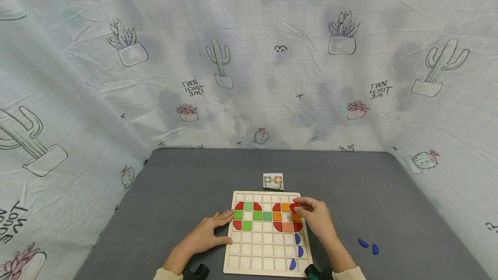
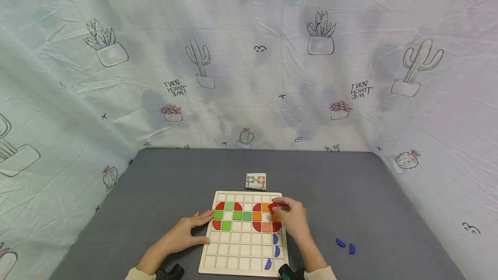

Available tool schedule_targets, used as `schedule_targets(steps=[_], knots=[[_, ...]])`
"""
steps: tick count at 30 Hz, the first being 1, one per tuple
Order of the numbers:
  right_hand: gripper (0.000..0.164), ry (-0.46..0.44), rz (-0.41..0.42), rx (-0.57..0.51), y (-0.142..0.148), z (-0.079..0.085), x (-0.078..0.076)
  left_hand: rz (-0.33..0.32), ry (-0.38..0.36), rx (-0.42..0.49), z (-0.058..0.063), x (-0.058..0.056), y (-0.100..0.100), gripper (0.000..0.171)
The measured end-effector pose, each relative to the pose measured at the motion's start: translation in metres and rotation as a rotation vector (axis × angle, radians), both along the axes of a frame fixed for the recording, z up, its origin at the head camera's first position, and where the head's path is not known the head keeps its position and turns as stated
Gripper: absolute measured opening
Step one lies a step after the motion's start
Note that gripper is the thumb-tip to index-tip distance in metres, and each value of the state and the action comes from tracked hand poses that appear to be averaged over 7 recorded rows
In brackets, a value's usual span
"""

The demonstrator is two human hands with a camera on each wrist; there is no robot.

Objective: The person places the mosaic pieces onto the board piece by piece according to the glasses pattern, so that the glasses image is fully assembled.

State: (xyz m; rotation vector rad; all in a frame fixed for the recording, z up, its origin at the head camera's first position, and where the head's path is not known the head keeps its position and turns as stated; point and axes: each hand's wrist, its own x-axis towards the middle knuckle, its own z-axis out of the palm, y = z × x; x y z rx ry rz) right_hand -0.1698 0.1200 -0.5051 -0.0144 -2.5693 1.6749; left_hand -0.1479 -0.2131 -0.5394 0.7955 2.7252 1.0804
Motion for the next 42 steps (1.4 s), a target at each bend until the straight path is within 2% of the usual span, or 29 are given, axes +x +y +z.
schedule_targets(steps=[6,13,20,27,35,42], knots=[[0.019,-0.037,0.054,-0.088,-0.025,0.001,0.009,-0.001,0.013,-0.014,-0.004,-0.001,-0.002,0.082],[0.019,-0.009,0.153,0.005,-0.046,-0.004,0.013,-0.004,-0.006,-0.003,-0.004,-0.003,-0.002,0.082],[0.014,0.027,0.215,0.030,-0.066,-0.007,0.017,-0.012,0.005,-0.007,-0.001,-0.003,-0.002,0.081],[0.010,0.073,0.199,0.123,-0.082,-0.012,0.021,-0.008,-0.003,-0.008,0.000,-0.002,0.000,0.080],[0.009,0.107,0.191,0.172,-0.092,-0.018,0.019,-0.008,-0.004,-0.006,0.000,-0.002,-0.001,0.079],[0.010,0.146,0.184,0.198,-0.095,-0.018,0.019,-0.008,-0.003,-0.001,0.000,-0.003,-0.001,0.080]])
